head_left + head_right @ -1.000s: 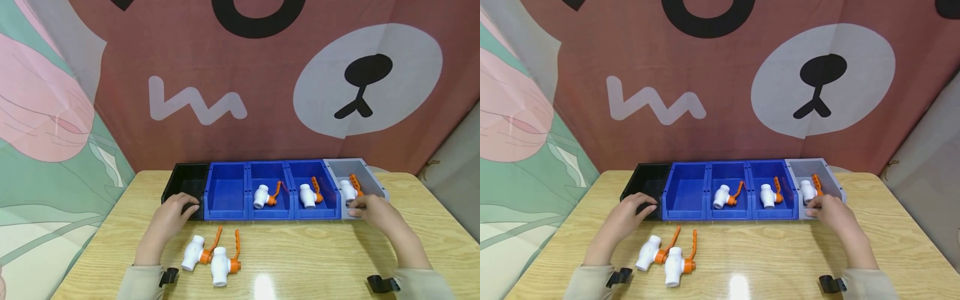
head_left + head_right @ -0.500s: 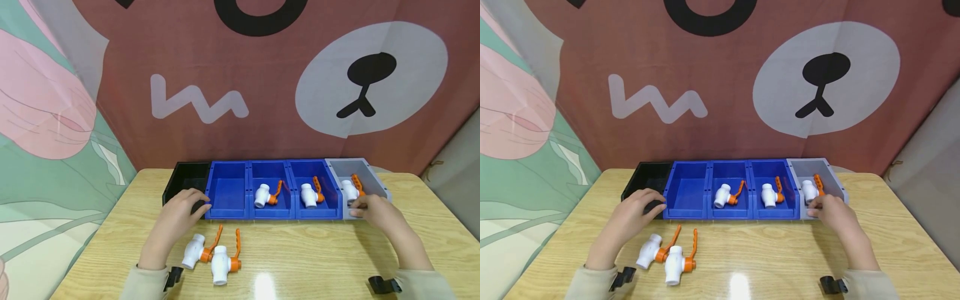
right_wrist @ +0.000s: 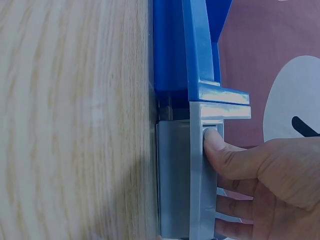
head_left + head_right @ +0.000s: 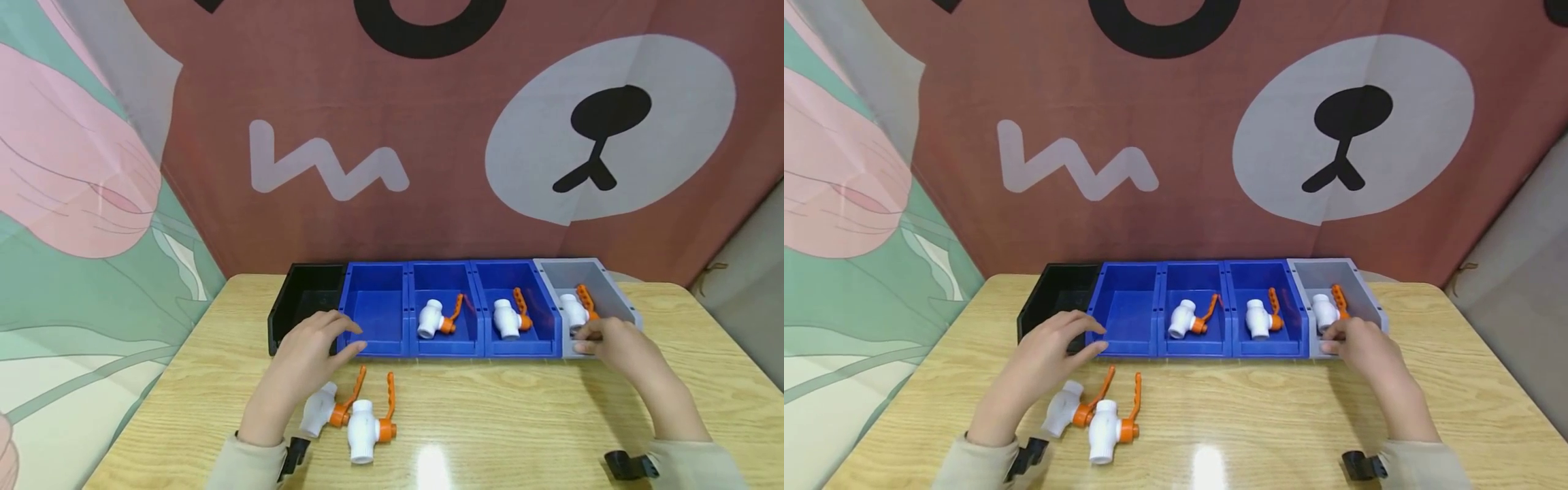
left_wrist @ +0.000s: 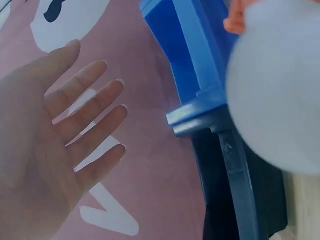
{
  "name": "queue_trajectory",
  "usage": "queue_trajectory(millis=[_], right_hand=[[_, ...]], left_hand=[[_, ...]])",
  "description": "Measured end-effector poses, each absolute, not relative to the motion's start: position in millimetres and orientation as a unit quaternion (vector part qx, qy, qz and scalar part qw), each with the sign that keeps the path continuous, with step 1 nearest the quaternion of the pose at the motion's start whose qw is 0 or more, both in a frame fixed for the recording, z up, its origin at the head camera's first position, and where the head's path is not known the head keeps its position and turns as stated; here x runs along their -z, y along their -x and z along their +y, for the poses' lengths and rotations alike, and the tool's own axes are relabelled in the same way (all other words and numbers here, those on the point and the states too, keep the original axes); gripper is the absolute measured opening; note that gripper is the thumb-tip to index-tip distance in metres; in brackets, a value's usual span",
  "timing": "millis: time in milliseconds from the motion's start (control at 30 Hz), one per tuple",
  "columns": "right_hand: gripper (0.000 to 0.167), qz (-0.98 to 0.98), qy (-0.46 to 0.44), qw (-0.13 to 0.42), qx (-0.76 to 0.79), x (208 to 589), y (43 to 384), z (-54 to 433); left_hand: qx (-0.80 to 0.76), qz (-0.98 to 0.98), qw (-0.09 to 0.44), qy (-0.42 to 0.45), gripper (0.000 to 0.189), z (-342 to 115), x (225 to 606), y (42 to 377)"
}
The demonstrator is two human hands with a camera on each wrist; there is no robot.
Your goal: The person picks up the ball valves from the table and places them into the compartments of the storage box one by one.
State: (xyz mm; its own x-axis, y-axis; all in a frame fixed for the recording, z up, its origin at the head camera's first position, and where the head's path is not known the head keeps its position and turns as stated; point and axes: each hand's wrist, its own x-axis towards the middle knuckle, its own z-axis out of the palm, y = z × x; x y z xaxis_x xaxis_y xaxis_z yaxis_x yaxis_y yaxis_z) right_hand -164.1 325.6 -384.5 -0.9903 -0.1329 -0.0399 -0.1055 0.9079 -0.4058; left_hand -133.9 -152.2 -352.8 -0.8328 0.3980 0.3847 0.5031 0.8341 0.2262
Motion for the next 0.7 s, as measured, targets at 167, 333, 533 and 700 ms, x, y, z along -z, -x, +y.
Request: queue_trajectory(millis=[167, 333, 533, 700], right_hand=[[0.017, 0.977, 0.061, 0.03, 0.2, 385, 164, 326], [0.017, 0.977, 0.061, 0.031, 0.202, 385, 163, 326], [0.017, 0.976, 0.059, 0.033, 0.205, 385, 163, 325], [0.018, 0.976, 0.057, 0.035, 0.206, 385, 163, 326]], left_hand=[[0.173, -0.94, 0.16, 0.246, 0.019, -146, 351, 131], [0.175, -0.941, 0.142, 0.253, 0.021, -142, 349, 127], [0.171, -0.944, 0.109, 0.26, 0.026, -142, 350, 123], [0.157, -0.944, 0.086, 0.277, 0.03, -143, 354, 119]])
